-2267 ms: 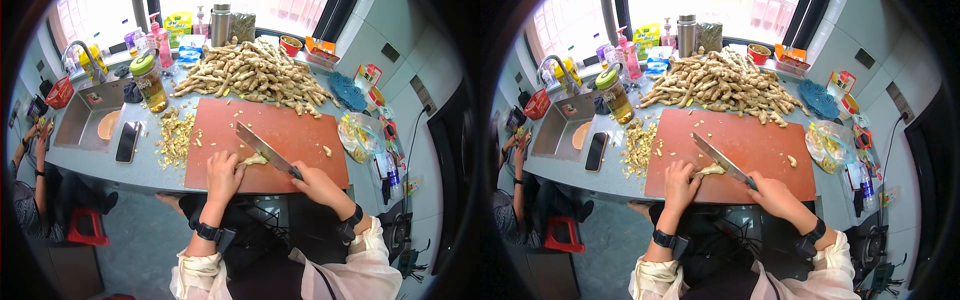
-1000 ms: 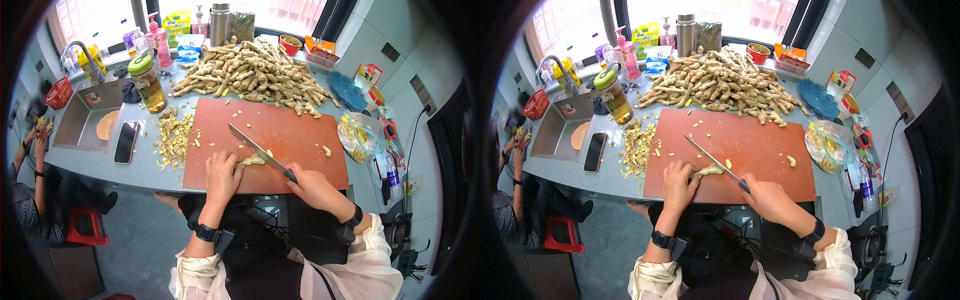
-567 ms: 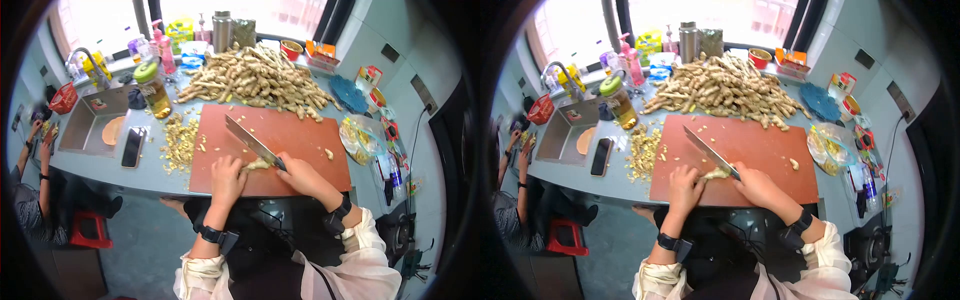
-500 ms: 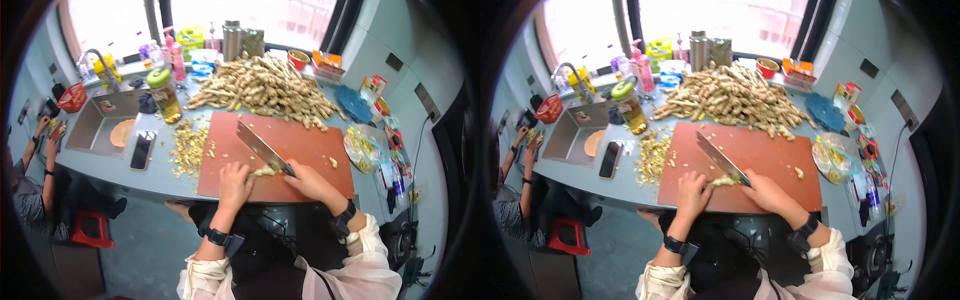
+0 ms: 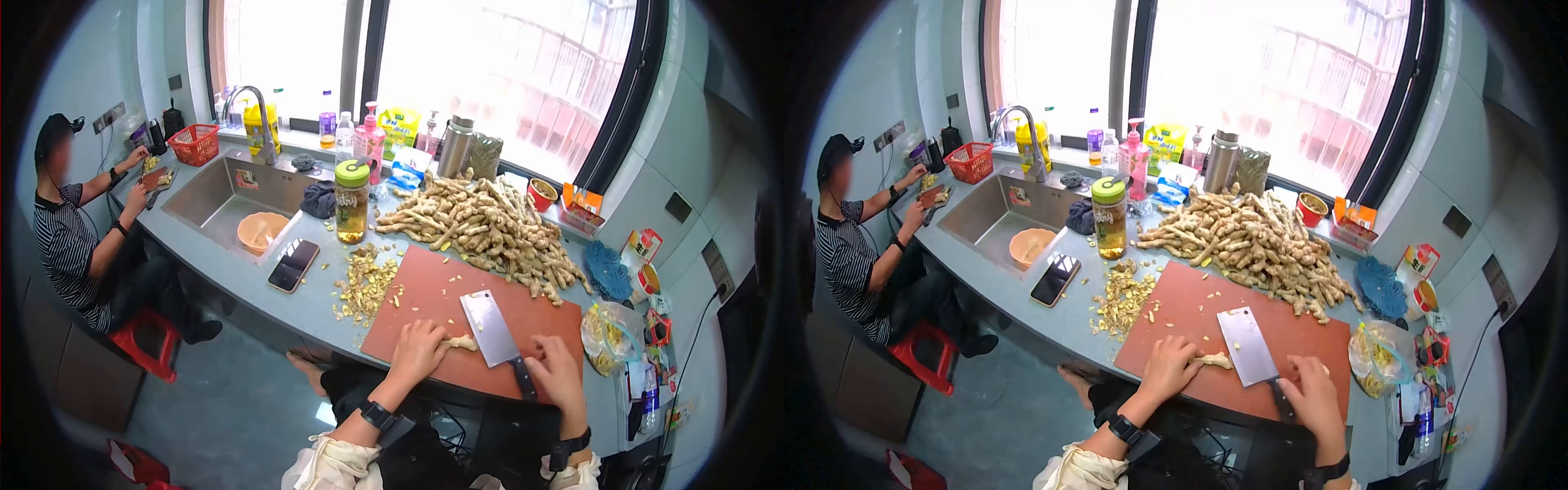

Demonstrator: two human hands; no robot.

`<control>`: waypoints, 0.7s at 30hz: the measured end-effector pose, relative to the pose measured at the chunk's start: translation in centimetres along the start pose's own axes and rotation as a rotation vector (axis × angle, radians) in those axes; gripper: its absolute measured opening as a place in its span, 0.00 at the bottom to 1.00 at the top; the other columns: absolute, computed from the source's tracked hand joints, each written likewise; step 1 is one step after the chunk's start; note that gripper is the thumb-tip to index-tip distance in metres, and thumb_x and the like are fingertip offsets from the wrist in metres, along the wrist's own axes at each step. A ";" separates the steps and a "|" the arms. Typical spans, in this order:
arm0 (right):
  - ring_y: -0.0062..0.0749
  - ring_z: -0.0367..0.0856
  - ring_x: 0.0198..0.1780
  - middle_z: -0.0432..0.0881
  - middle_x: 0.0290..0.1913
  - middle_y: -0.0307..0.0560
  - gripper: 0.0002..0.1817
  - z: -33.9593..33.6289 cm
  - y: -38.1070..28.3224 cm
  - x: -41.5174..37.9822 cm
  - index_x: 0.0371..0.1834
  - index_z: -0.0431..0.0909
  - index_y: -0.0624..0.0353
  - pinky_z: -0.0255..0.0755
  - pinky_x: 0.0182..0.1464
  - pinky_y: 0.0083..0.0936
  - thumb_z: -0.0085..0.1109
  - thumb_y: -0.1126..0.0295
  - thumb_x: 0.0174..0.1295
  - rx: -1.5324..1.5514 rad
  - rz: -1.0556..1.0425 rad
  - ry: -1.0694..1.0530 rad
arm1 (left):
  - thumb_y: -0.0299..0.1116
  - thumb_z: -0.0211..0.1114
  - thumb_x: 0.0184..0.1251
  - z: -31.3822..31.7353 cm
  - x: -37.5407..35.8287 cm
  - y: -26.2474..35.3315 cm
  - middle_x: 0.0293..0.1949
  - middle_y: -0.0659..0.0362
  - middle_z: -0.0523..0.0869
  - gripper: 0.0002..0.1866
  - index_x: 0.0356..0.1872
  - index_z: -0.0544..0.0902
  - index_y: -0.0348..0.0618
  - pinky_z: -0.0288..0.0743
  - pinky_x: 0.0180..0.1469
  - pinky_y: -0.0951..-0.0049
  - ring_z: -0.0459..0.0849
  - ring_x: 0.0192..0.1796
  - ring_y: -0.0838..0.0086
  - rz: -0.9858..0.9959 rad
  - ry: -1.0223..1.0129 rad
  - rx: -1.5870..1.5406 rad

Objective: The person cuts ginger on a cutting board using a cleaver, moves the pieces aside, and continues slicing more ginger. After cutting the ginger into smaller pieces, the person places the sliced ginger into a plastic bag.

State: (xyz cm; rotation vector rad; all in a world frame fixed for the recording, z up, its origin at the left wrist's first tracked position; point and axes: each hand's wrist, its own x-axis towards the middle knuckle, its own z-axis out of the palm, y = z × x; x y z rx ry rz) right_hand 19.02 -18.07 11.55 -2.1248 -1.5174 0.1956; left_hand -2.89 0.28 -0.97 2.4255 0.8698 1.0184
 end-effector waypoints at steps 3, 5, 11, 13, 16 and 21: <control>0.38 0.84 0.50 0.80 0.48 0.52 0.23 -5.9 -4.5 -0.4 0.57 0.80 0.65 0.77 0.51 0.34 0.69 0.67 0.59 0.700 -0.281 0.084 | 0.37 0.73 0.64 -0.1 0.1 0.0 0.41 0.59 0.83 0.09 0.43 0.87 0.51 0.71 0.56 0.57 0.81 0.52 0.60 0.000 -0.032 -0.014; 0.38 0.82 0.26 0.83 0.40 0.51 0.14 -8.9 -8.2 -3.4 0.42 0.80 0.60 0.78 0.54 0.39 0.68 0.61 0.65 1.094 -0.473 0.217 | 0.37 0.74 0.64 0.0 0.0 0.0 0.40 0.60 0.83 0.09 0.42 0.88 0.51 0.71 0.56 0.58 0.81 0.51 0.61 -0.013 -0.020 -0.012; 0.37 0.84 0.20 0.81 0.25 0.51 0.11 -13.0 -16.4 -5.5 0.18 0.80 0.58 0.78 0.55 0.59 0.68 0.72 0.56 1.747 -1.200 0.022 | 0.37 0.74 0.64 -0.2 0.1 0.3 0.40 0.60 0.83 0.08 0.42 0.89 0.50 0.71 0.57 0.58 0.81 0.51 0.62 -0.018 -0.051 -0.008; 0.34 0.83 0.27 0.81 0.31 0.46 0.05 -13.0 -16.4 -3.7 0.29 0.81 0.56 0.79 0.58 0.55 0.63 0.72 0.64 1.626 -1.601 -0.123 | 0.37 0.73 0.64 -0.3 0.1 0.5 0.42 0.60 0.84 0.08 0.42 0.89 0.50 0.71 0.58 0.57 0.81 0.52 0.62 -0.033 -0.070 0.006; 0.32 0.82 0.34 0.81 0.37 0.42 0.04 -13.6 -16.1 -2.7 0.41 0.82 0.54 0.80 0.60 0.50 0.58 0.72 0.71 1.433 -1.988 -0.293 | 0.37 0.73 0.65 -0.2 0.2 0.4 0.41 0.60 0.83 0.08 0.42 0.89 0.50 0.71 0.58 0.58 0.81 0.51 0.62 -0.007 -0.034 0.004; 0.30 0.79 0.32 0.82 0.37 0.41 0.04 -14.5 -15.8 -3.2 0.39 0.82 0.54 0.81 0.58 0.47 0.57 0.74 0.70 1.395 -1.714 -0.432 | 0.37 0.73 0.65 -0.1 0.1 0.4 0.39 0.59 0.82 0.07 0.41 0.89 0.50 0.71 0.55 0.58 0.80 0.49 0.61 -0.008 -0.018 0.026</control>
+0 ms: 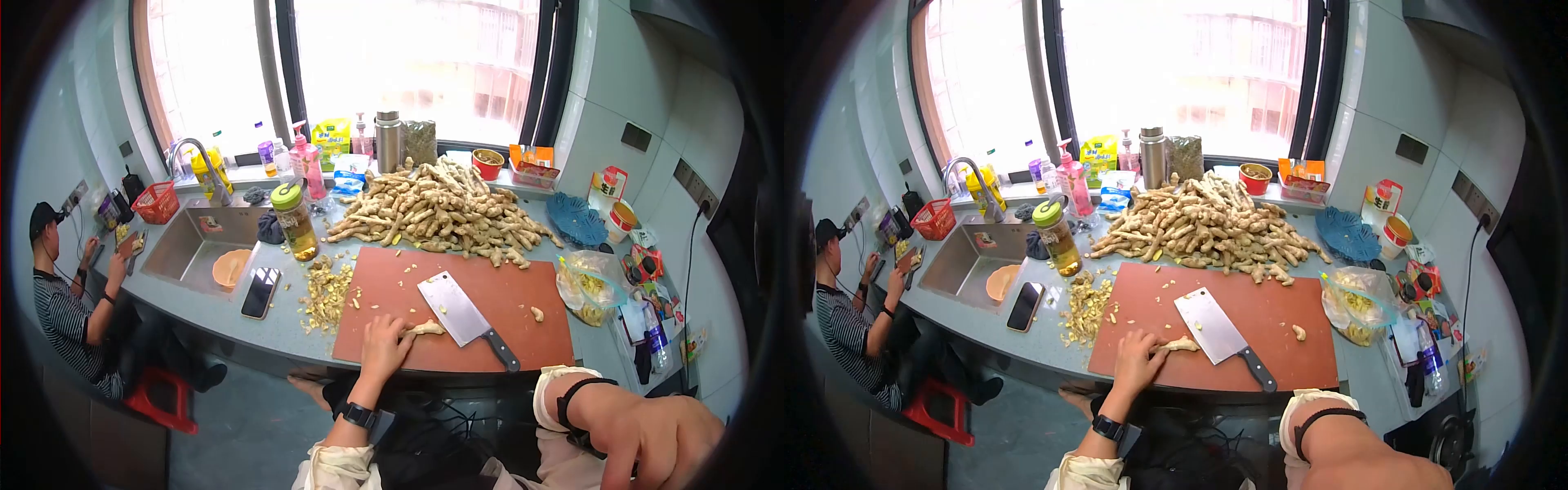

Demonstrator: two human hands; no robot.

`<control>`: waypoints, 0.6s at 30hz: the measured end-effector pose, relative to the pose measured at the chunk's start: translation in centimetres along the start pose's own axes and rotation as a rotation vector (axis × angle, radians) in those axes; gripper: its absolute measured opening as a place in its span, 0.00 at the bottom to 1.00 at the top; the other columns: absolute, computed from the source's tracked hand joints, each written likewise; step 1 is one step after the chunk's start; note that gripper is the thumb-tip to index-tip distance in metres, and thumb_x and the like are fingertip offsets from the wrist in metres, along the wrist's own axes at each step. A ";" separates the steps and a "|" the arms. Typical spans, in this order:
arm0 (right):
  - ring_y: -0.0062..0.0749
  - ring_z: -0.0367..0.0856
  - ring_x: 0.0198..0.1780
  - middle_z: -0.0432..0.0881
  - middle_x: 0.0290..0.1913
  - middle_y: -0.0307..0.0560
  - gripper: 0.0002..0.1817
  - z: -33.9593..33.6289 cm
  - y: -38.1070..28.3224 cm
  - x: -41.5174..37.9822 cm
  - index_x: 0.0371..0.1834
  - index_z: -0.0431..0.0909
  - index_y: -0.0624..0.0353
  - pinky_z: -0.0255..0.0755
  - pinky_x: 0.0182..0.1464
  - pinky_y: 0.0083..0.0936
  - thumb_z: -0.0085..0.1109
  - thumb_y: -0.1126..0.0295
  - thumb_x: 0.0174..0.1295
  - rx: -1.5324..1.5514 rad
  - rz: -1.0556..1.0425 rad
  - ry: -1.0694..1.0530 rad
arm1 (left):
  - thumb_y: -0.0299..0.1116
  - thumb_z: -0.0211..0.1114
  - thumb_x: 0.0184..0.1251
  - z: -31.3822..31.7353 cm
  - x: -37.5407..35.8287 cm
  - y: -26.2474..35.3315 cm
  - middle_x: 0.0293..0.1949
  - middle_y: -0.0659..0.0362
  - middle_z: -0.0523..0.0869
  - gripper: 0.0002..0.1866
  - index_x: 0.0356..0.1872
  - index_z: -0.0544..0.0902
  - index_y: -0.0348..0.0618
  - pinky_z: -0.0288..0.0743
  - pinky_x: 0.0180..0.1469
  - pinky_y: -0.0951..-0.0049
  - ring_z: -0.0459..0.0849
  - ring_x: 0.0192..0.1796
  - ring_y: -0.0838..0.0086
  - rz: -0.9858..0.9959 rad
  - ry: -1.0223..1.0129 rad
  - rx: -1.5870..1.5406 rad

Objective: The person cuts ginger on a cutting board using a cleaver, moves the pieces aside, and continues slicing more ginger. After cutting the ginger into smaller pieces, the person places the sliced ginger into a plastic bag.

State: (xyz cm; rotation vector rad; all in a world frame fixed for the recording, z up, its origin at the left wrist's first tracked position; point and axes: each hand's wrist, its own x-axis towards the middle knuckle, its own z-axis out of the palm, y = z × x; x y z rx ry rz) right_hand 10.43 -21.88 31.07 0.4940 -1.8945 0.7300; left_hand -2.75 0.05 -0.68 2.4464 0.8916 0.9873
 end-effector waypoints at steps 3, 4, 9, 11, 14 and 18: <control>0.30 0.78 0.32 0.82 0.38 0.40 0.05 0.5 0.7 -1.2 0.40 0.83 0.54 0.82 0.56 0.47 0.57 0.74 0.71 0.049 -0.184 -0.023 | 0.37 0.73 0.65 0.2 0.0 -0.1 0.39 0.59 0.82 0.07 0.41 0.89 0.50 0.71 0.54 0.57 0.80 0.49 0.60 0.001 0.000 -0.007; 0.30 0.78 0.32 0.82 0.38 0.40 0.05 0.4 1.7 -0.6 0.40 0.83 0.54 0.82 0.56 0.47 0.57 0.74 0.71 0.053 -0.184 -0.021 | 0.37 0.73 0.65 0.1 -0.1 0.0 0.39 0.59 0.82 0.07 0.41 0.89 0.50 0.71 0.54 0.57 0.80 0.49 0.60 -0.003 0.000 -0.006; 0.29 0.79 0.33 0.82 0.40 0.40 0.04 0.0 1.2 -0.1 0.40 0.83 0.54 0.82 0.54 0.48 0.58 0.72 0.71 0.126 -0.060 -0.055 | 0.38 0.73 0.65 -0.2 0.2 0.0 0.39 0.60 0.82 0.07 0.41 0.89 0.50 0.71 0.54 0.57 0.80 0.49 0.61 0.003 -0.024 -0.011; 0.30 0.79 0.33 0.83 0.40 0.41 0.04 -0.2 2.9 -0.9 0.40 0.83 0.54 0.83 0.55 0.49 0.58 0.72 0.71 -0.123 -0.472 -0.062 | 0.38 0.73 0.65 -0.1 0.1 -0.1 0.39 0.60 0.82 0.08 0.41 0.90 0.50 0.71 0.54 0.58 0.80 0.49 0.61 0.000 -0.014 -0.011; 0.30 0.80 0.33 0.83 0.40 0.41 0.05 -0.2 4.4 -0.5 0.40 0.83 0.54 0.83 0.55 0.51 0.57 0.71 0.72 -0.378 -0.903 -0.041 | 0.38 0.73 0.65 -0.1 0.1 -0.1 0.39 0.60 0.82 0.08 0.41 0.90 0.50 0.72 0.55 0.58 0.81 0.50 0.61 0.006 -0.012 -0.001; 0.30 0.80 0.33 0.83 0.39 0.41 0.04 -0.2 2.8 -0.9 0.41 0.83 0.54 0.82 0.56 0.50 0.58 0.71 0.72 -0.189 -0.566 -0.036 | 0.38 0.73 0.66 -0.2 0.1 -0.1 0.39 0.60 0.83 0.08 0.41 0.89 0.50 0.72 0.56 0.57 0.81 0.50 0.61 0.002 -0.011 -0.013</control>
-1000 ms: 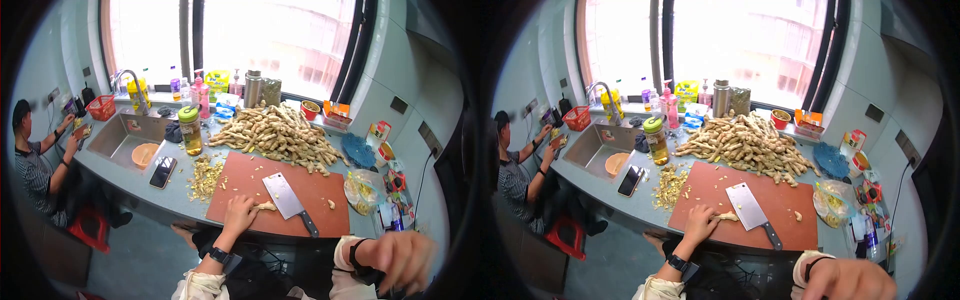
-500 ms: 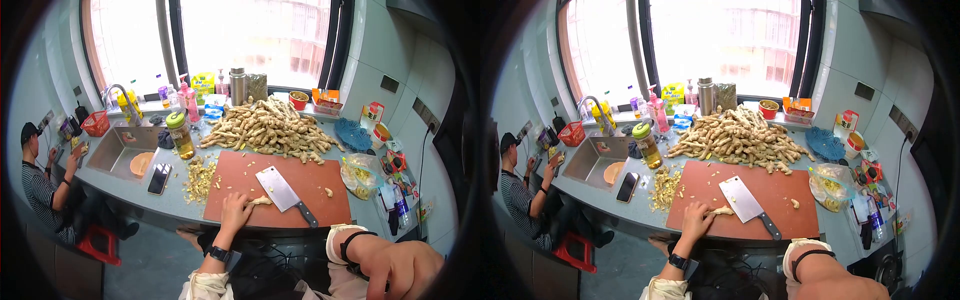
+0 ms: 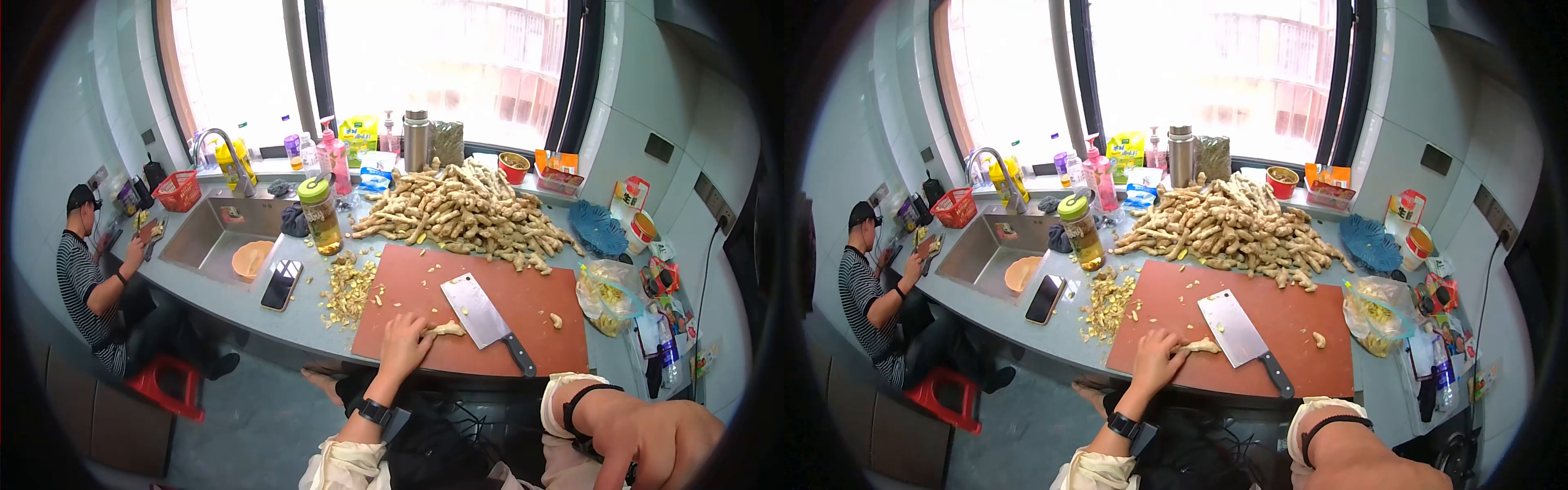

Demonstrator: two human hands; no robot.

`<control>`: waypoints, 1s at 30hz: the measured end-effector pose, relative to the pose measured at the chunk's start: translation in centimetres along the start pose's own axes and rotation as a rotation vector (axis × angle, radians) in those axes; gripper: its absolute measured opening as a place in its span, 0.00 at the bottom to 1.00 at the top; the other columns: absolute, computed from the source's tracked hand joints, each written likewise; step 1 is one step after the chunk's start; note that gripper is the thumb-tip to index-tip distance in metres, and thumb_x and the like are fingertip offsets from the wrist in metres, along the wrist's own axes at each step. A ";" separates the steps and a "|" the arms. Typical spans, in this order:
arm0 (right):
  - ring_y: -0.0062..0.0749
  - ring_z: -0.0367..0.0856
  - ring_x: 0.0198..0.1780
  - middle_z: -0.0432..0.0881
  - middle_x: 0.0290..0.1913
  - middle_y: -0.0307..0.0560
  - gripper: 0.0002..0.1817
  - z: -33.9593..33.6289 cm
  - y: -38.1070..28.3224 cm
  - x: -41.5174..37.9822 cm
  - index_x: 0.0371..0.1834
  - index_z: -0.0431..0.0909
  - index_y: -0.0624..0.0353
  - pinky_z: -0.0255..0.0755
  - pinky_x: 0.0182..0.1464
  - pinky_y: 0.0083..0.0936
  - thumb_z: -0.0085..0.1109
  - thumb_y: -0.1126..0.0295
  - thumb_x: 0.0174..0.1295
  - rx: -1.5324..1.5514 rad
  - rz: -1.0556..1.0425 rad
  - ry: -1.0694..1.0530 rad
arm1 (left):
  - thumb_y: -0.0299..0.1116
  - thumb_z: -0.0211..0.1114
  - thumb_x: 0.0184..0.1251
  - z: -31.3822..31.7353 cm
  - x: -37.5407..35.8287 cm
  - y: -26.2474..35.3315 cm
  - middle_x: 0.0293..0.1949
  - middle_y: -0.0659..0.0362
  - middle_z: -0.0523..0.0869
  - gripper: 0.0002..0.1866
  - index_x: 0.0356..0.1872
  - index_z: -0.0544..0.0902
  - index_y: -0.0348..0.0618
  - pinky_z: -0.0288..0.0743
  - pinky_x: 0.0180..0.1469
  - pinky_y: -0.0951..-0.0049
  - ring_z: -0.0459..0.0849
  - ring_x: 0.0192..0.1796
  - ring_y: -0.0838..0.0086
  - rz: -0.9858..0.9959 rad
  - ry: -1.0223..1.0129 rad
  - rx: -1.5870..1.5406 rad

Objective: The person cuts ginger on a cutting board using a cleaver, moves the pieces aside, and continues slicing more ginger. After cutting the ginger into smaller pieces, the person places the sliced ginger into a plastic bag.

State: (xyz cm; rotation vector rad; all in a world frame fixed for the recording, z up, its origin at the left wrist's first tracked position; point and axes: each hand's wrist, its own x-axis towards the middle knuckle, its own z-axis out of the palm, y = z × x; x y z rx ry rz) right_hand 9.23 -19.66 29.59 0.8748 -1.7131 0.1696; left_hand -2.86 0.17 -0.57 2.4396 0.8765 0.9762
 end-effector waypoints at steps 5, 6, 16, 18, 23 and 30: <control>0.31 0.81 0.33 0.83 0.39 0.42 0.04 0.1 0.4 -1.0 0.43 0.84 0.55 0.82 0.57 0.51 0.60 0.71 0.72 0.202 0.211 0.007 | 0.39 0.73 0.66 0.1 0.0 -0.3 0.40 0.60 0.82 0.08 0.42 0.89 0.50 0.72 0.57 0.56 0.81 0.51 0.60 -0.002 -0.003 0.002; 0.31 0.81 0.33 0.83 0.39 0.42 0.04 0.4 1.1 -1.6 0.43 0.84 0.55 0.81 0.58 0.52 0.60 0.71 0.72 0.079 -0.086 0.031 | 0.39 0.73 0.66 0.0 0.0 -0.2 0.40 0.60 0.82 0.08 0.42 0.89 0.50 0.72 0.57 0.56 0.81 0.51 0.60 -0.012 -0.019 -0.006; 0.31 0.81 0.32 0.85 0.40 0.43 0.05 -0.6 0.9 0.9 0.43 0.85 0.54 0.81 0.59 0.50 0.61 0.67 0.73 0.382 0.650 0.148 | 0.39 0.73 0.66 0.3 0.0 -0.4 0.39 0.59 0.83 0.08 0.43 0.88 0.51 0.71 0.55 0.57 0.81 0.50 0.60 -0.013 -0.017 -0.022; 0.30 0.82 0.32 0.85 0.39 0.43 0.07 -0.8 2.0 0.8 0.41 0.84 0.53 0.80 0.58 0.51 0.59 0.66 0.75 0.362 0.565 0.093 | 0.39 0.73 0.66 0.2 0.0 -0.6 0.39 0.59 0.82 0.08 0.43 0.88 0.50 0.71 0.55 0.57 0.81 0.51 0.60 -0.012 -0.021 -0.015; 0.39 0.85 0.34 0.85 0.39 0.49 0.07 -0.3 0.3 -0.2 0.40 0.81 0.58 0.79 0.58 0.50 0.62 0.66 0.71 0.360 0.590 0.173 | 0.38 0.72 0.65 0.2 0.0 -0.4 0.42 0.57 0.82 0.09 0.43 0.87 0.50 0.72 0.55 0.55 0.81 0.52 0.58 0.001 -0.014 -0.016; 0.21 0.68 0.28 0.72 0.34 0.39 0.17 0.1 -8.5 -12.6 0.40 0.70 0.56 0.60 0.29 0.14 0.67 0.58 0.70 -0.664 0.960 0.724 | 0.36 0.72 0.65 1.1 -0.4 -0.8 0.44 0.56 0.82 0.09 0.42 0.84 0.47 0.71 0.59 0.54 0.80 0.55 0.57 -0.006 0.030 -0.060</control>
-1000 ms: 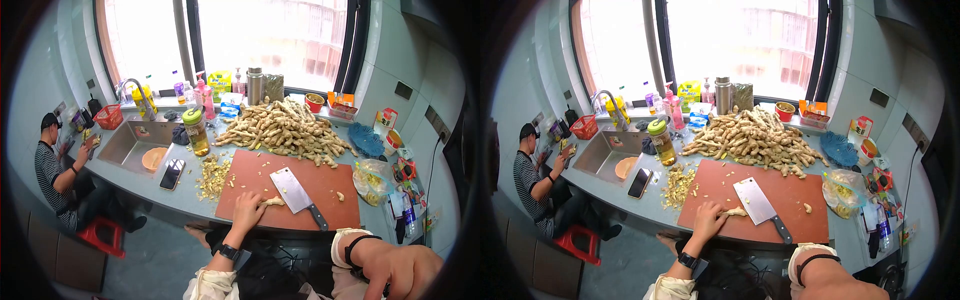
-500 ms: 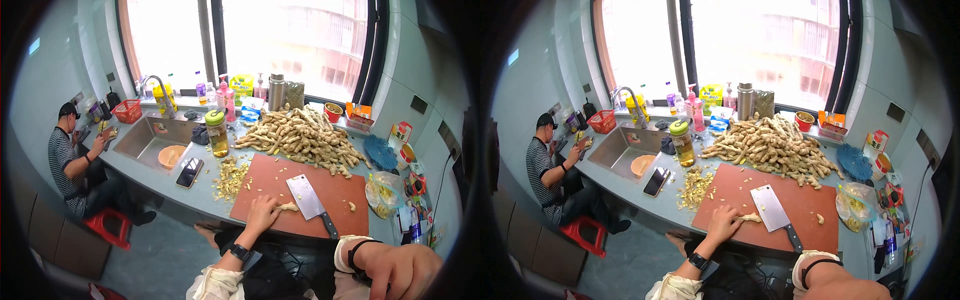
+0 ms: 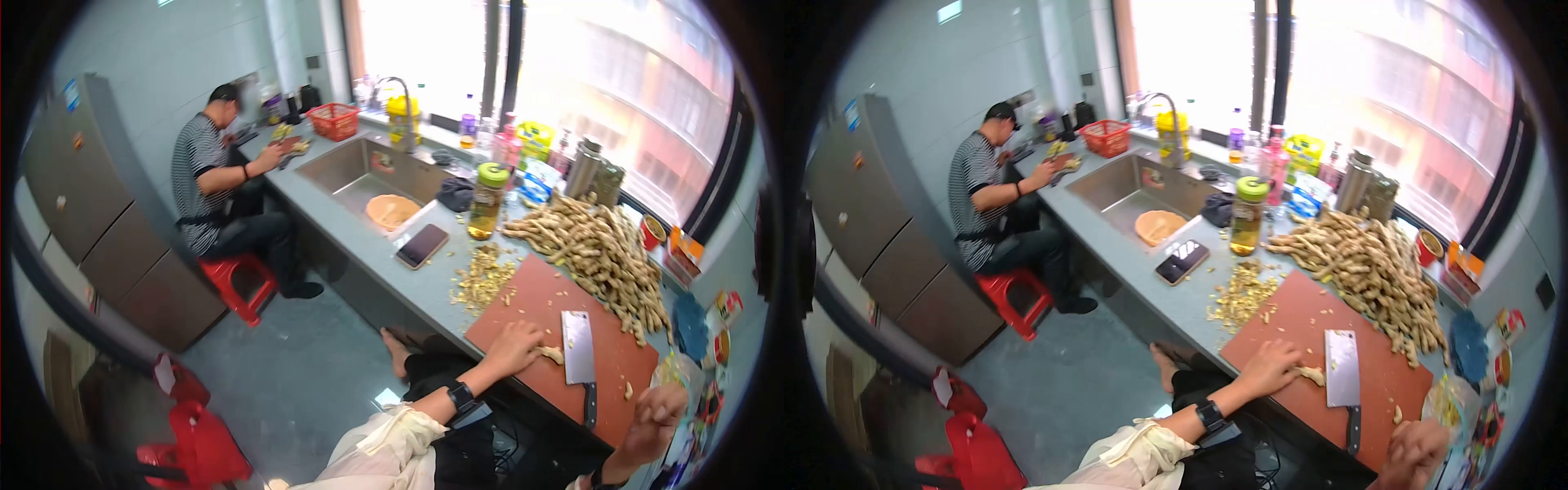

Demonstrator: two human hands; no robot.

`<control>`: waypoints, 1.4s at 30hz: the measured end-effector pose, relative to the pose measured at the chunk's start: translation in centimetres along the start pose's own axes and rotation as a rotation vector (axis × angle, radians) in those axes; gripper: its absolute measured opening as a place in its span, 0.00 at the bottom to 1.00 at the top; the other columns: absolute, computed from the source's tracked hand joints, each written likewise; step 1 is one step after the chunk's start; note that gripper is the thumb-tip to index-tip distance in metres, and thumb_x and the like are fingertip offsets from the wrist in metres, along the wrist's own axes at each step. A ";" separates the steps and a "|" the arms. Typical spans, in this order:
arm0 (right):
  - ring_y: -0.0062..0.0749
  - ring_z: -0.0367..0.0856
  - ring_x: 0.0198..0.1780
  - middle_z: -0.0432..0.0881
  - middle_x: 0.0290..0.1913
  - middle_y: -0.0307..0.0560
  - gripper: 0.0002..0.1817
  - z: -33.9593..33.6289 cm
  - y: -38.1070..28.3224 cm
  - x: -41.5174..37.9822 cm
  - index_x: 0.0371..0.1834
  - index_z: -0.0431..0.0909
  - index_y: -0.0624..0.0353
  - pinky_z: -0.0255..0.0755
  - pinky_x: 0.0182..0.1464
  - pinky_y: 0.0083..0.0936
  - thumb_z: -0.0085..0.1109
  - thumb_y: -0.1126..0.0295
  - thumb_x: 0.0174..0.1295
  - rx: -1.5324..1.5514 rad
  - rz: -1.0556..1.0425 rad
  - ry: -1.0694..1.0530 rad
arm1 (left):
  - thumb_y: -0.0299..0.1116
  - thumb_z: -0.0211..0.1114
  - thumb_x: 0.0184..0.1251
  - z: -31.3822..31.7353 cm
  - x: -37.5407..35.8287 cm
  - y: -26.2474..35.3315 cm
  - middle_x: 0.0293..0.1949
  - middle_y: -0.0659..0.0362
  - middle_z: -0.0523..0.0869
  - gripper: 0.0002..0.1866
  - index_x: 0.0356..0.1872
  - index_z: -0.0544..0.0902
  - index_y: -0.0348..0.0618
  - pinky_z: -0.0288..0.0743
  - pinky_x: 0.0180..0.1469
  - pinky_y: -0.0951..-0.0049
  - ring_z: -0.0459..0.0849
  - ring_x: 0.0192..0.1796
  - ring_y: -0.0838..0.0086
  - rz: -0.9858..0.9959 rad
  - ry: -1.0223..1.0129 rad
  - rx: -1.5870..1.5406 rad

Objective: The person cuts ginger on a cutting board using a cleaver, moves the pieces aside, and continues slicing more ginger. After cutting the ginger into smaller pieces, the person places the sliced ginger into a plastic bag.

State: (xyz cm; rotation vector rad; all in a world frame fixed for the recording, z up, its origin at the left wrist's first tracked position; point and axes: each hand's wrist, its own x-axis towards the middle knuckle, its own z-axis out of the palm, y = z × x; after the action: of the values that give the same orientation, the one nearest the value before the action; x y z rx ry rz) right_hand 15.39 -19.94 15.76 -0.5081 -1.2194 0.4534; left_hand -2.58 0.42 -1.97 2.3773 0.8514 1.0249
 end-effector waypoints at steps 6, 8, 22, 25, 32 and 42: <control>0.12 0.65 0.31 0.68 0.34 0.35 0.12 -15.7 6.8 -10.2 0.44 0.72 0.56 0.58 0.28 0.12 0.58 0.60 0.79 -0.747 0.471 0.141 | 0.36 0.72 0.64 0.3 0.0 -0.2 0.45 0.57 0.81 0.08 0.40 0.85 0.48 0.71 0.59 0.55 0.79 0.56 0.58 -0.006 0.048 -0.048; 0.12 0.65 0.31 0.68 0.33 0.34 0.10 -18.2 8.1 -12.6 0.44 0.72 0.56 0.58 0.28 0.12 0.56 0.61 0.80 -0.891 0.496 0.195 | 0.36 0.71 0.64 0.5 -0.1 0.0 0.45 0.57 0.81 0.08 0.40 0.85 0.48 0.71 0.59 0.55 0.79 0.56 0.58 -0.007 0.056 -0.065; 0.51 0.79 0.41 0.78 0.38 0.55 0.15 -14.3 10.2 -14.4 0.42 0.73 0.63 0.72 0.45 0.42 0.51 0.61 0.80 -1.450 0.312 0.150 | 0.45 0.71 0.64 0.4 0.7 -0.7 0.43 0.55 0.84 0.14 0.39 0.84 0.46 0.73 0.58 0.54 0.81 0.53 0.55 -0.069 0.026 -0.062; 0.56 0.80 0.43 0.78 0.39 0.57 0.15 -13.9 9.9 -13.9 0.43 0.72 0.64 0.72 0.46 0.43 0.50 0.61 0.81 -1.401 0.321 0.153 | 0.46 0.72 0.64 0.4 0.6 -0.8 0.43 0.55 0.84 0.14 0.38 0.85 0.46 0.72 0.58 0.55 0.81 0.53 0.57 -0.077 0.030 -0.029; 0.47 0.78 0.38 0.77 0.37 0.54 0.15 -13.8 10.5 -12.9 0.41 0.72 0.65 0.71 0.44 0.41 0.53 0.62 0.79 -1.357 0.356 0.125 | 0.46 0.71 0.64 0.0 0.6 -1.0 0.44 0.55 0.84 0.14 0.39 0.85 0.47 0.72 0.58 0.55 0.81 0.53 0.57 -0.091 0.019 -0.019; 0.46 0.78 0.39 0.78 0.37 0.54 0.16 -15.0 10.7 -13.2 0.41 0.73 0.65 0.71 0.45 0.40 0.53 0.60 0.80 -1.387 0.371 0.110 | 0.46 0.70 0.64 0.0 0.3 -0.9 0.46 0.56 0.83 0.14 0.40 0.86 0.48 0.71 0.61 0.55 0.79 0.58 0.57 -0.093 0.009 -0.053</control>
State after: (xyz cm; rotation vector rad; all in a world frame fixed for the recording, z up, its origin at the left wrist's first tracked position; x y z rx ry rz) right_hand 25.42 -20.84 -4.57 -1.9260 -1.1935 -0.2036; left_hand -2.78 1.24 -2.33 2.2686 0.9168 1.0099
